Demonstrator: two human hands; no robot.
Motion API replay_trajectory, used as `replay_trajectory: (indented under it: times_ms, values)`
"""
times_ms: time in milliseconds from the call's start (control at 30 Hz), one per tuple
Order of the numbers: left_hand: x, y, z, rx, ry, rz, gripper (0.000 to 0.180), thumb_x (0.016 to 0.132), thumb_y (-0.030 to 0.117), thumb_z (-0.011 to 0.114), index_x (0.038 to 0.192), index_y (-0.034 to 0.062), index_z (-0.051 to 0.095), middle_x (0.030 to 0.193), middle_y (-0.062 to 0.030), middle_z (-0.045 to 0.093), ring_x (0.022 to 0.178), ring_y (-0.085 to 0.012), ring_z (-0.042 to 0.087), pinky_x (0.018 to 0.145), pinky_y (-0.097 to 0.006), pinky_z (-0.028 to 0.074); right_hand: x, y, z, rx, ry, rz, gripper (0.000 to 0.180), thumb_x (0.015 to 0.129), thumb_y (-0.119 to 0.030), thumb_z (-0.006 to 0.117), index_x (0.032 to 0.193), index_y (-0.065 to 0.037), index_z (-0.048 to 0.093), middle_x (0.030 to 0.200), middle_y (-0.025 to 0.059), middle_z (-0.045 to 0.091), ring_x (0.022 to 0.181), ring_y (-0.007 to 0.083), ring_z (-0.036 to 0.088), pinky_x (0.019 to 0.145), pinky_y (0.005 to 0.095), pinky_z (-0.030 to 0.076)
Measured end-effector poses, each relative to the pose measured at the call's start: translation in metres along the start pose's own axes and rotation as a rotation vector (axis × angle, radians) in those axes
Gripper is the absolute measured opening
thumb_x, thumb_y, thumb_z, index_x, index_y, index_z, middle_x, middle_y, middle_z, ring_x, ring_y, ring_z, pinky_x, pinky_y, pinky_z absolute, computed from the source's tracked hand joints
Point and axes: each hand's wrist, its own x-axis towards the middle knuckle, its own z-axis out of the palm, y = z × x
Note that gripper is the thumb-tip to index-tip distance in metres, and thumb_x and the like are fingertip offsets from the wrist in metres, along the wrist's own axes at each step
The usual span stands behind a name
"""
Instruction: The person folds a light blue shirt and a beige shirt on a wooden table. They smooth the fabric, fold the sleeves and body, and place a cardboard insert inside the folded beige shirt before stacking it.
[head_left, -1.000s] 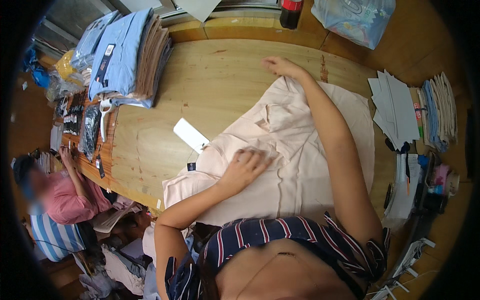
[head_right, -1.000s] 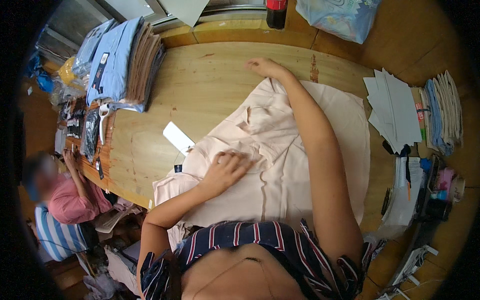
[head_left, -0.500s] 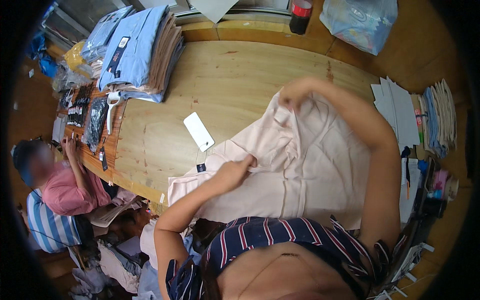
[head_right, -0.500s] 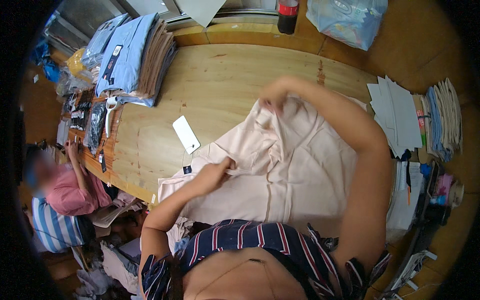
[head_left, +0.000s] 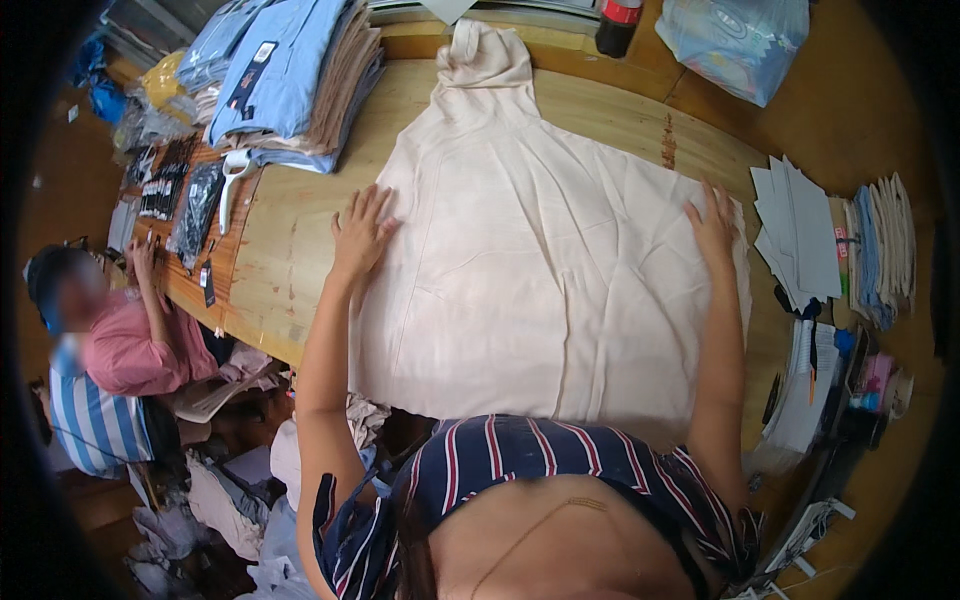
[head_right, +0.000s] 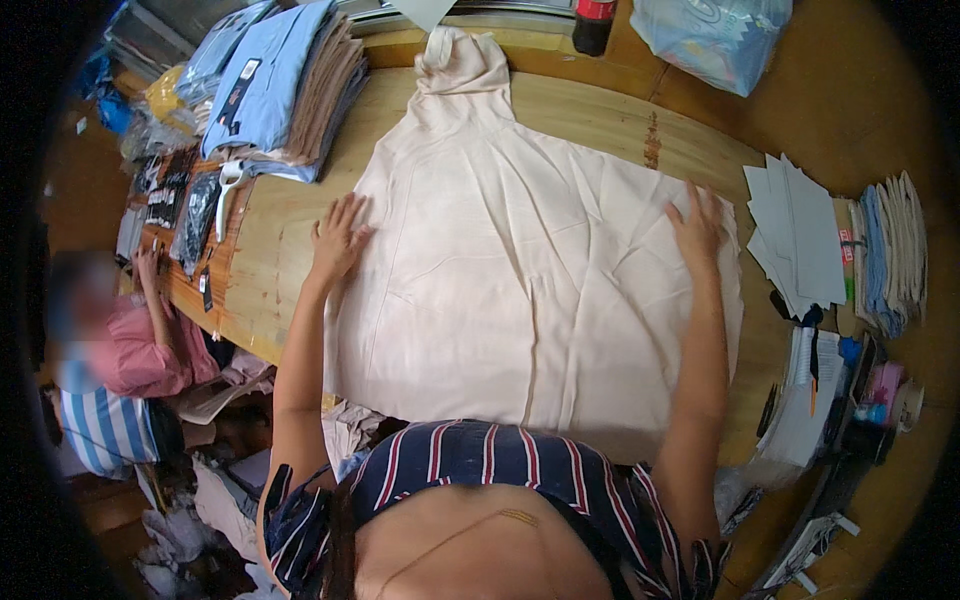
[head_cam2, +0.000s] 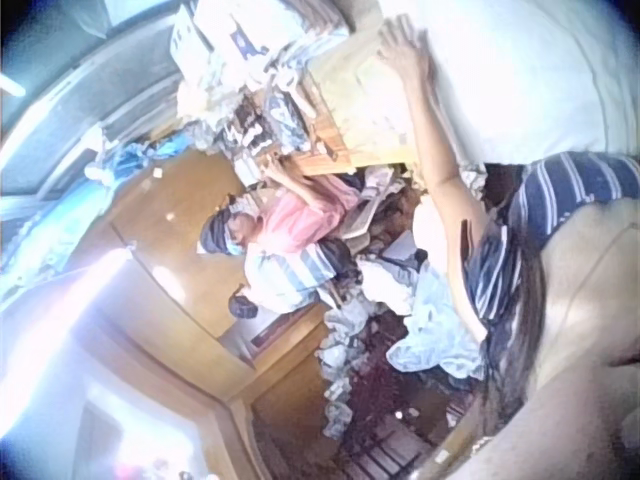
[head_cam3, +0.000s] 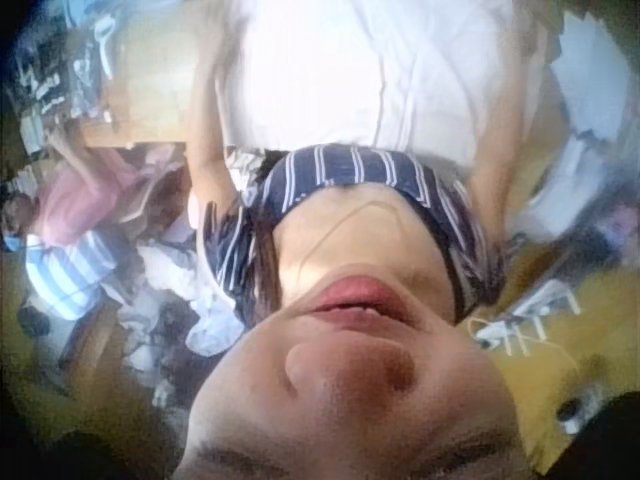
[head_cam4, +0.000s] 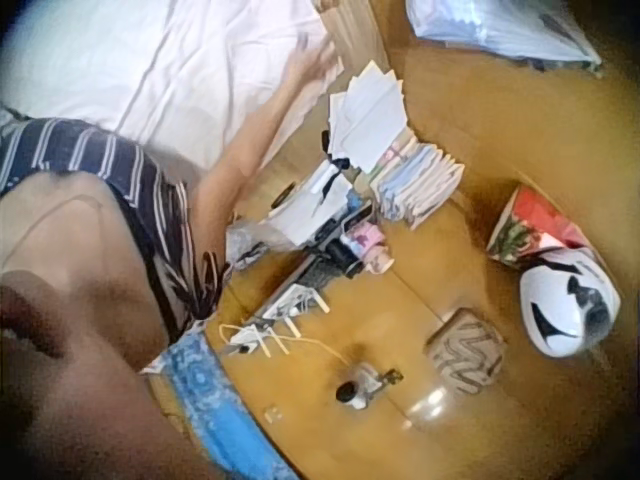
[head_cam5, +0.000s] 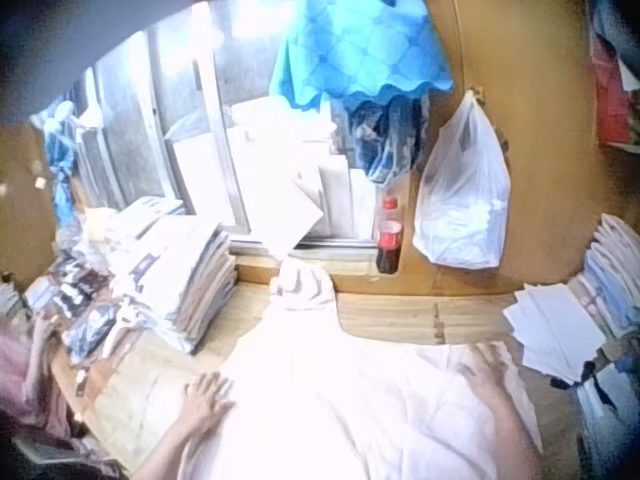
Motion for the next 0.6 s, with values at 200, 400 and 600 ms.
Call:
replay_trajectory:
  times_ms: [200, 400, 600]
  values:
    - [0.003, -0.041, 0.021, -0.224, 0.068, -0.207, 0.055, 0.073, 0.041, 0.056, 0.118, 0.0126, 0.044, 0.127, -0.0112, 0.033, 0.116, -0.0286, 0.03, 0.091, -0.047, 0.025, 0.014, 0.126, 0.034, 0.024, -0.076, 0.172, 0.05, 0.083, -0.042, 0.041, 0.129, -0.029, 0.026, 0.137, 0.0107, 0.017, 0.124, 0.0309, 0.018, 0.093, 0.0559, 0.021]
    - [0.013, -0.004, 0.004, -0.694, -0.121, 0.071, 0.027, 0.076, 0.022, 0.059, 0.09, 0.0023, 0.047, 0.11, -0.0108, 0.047, 0.097, -0.0213, 0.044, 0.082, -0.028, 0.037, 0.027, 0.123, 0.048, -0.117, -0.176, 0.221, 0.048, 0.084, -0.047, 0.033, 0.13, -0.034, 0.021, 0.138, 0.0099, 0.013, 0.124, 0.0374, 0.013, 0.096, 0.0553, 0.016]
    - [0.034, -0.02, -0.017, -1.755, -0.342, -0.345, 0.031, 0.082, 0.015, 0.053, 0.109, 0.0071, 0.04, 0.091, -0.0056, 0.055, 0.08, -0.0122, 0.055, 0.07, -0.023, 0.045, 0.025, 0.121, 0.05, -0.137, -0.134, 0.25, 0.046, 0.085, -0.049, 0.029, 0.129, -0.037, 0.021, 0.138, 0.0105, 0.012, 0.124, 0.0402, 0.011, 0.097, 0.0539, 0.013]
